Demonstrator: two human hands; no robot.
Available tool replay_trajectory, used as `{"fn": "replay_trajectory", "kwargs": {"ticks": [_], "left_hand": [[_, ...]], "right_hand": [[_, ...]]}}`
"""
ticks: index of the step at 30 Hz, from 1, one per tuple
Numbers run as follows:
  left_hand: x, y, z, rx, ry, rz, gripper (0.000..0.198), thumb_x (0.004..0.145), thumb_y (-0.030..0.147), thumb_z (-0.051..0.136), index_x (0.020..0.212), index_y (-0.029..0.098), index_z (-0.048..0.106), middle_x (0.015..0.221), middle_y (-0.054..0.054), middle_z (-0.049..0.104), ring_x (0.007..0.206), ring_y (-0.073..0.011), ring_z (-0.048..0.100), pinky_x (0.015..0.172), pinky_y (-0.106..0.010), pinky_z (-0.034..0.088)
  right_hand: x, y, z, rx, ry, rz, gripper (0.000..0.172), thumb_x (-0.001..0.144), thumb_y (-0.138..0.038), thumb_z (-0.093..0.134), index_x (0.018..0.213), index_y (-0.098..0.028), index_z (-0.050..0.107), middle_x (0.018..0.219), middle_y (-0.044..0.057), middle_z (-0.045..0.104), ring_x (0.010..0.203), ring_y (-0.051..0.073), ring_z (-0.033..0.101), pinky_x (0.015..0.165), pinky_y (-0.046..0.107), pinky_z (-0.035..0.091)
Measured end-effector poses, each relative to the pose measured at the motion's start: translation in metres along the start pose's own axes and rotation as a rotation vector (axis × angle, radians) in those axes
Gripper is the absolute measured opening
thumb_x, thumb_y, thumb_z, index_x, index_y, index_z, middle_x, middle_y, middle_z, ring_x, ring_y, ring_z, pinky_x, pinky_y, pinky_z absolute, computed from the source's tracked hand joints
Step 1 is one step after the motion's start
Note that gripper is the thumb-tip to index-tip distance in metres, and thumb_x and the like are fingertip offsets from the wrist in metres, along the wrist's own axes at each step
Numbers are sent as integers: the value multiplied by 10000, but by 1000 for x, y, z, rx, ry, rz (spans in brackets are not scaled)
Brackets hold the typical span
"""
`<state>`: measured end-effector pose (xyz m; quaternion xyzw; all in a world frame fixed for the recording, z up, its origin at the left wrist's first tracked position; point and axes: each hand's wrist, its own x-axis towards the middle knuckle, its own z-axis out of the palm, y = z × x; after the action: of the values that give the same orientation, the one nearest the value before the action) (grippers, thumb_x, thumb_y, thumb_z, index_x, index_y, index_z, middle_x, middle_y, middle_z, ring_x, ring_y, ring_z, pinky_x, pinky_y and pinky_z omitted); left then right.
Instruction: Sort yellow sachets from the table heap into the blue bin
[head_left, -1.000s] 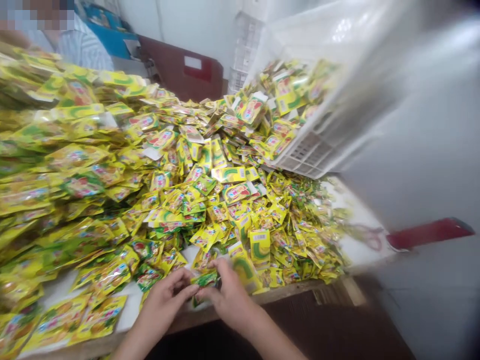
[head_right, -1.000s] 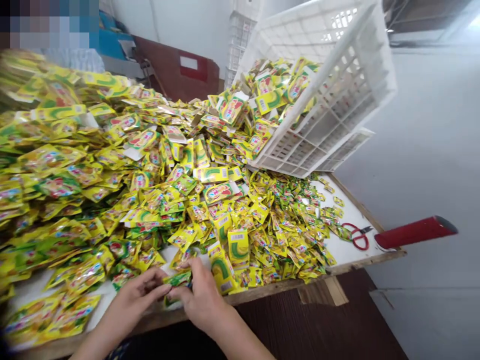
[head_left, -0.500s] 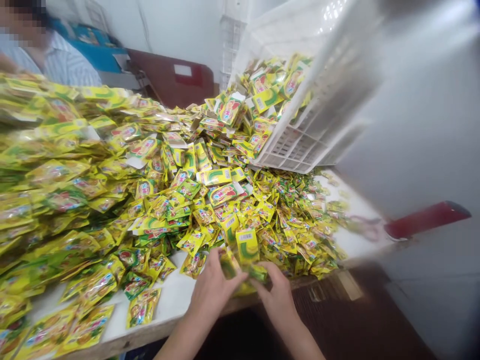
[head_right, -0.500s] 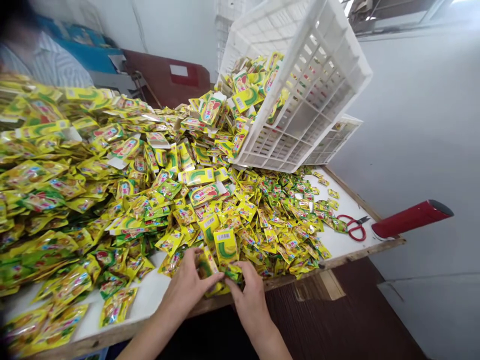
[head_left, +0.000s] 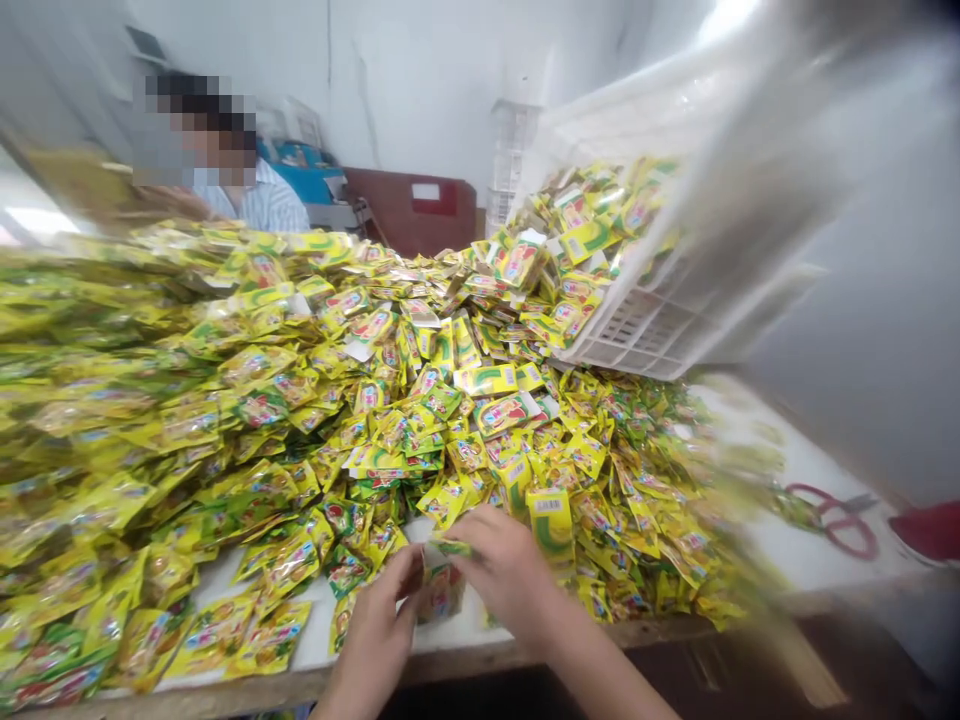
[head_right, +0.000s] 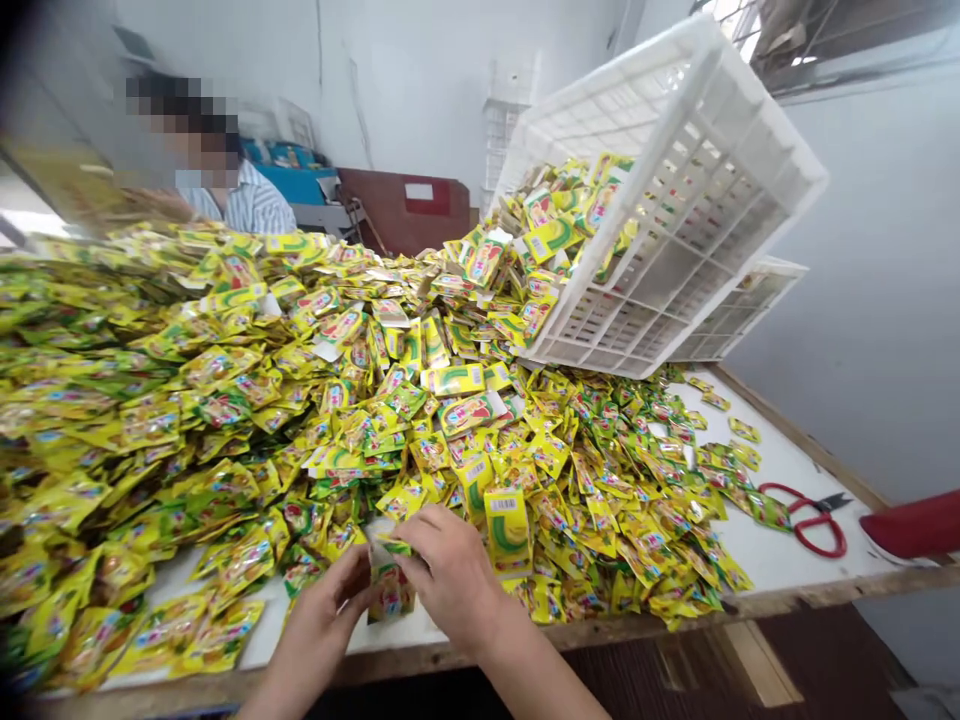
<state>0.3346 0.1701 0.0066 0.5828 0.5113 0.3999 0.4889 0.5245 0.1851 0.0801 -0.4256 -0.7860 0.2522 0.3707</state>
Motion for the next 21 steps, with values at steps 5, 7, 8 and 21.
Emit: {"fn": "replay_trajectory", "kwargs": {"ticks": [5,7,8,21], "left_hand": [[-8,-1,-4,68,-57,54,287,841,309,630,1123,252,620,1048,-57,702,939,-241,651,848,-326,516],[-11,1,-2,28,-69,58,281,837,334,641,1104,248,627,1019,-51,698,918,-233,640,853,-320,509],[-12,1,0,-6,-72,52,267,835,346,643,1080,239,637,998,-50,697,917,-233,634,854,-318,506],[-17,-6,-3,-129,-59,-41,387,854,404,619,1204,240,645,1146,-47,705,1114,-256,603,986,-336,458]], "right_hand": [[-5,-16,1,-359,-207,25,197,793,-111,595,943,-218,665,912,43,566,726,171,557,644,255,425],[-3,-24,-2,-376,-265,-19,215,742,-112,623,930,-214,649,909,48,573,734,185,556,641,257,421],[0,-27,-3,-360,-284,-25,246,737,-116,628,960,-218,638,922,49,584,749,191,559,649,257,423],[-13,-3,10,17,-106,61,147,908,-203,551,937,-233,692,1092,51,620,1011,196,555,879,327,456]]}}
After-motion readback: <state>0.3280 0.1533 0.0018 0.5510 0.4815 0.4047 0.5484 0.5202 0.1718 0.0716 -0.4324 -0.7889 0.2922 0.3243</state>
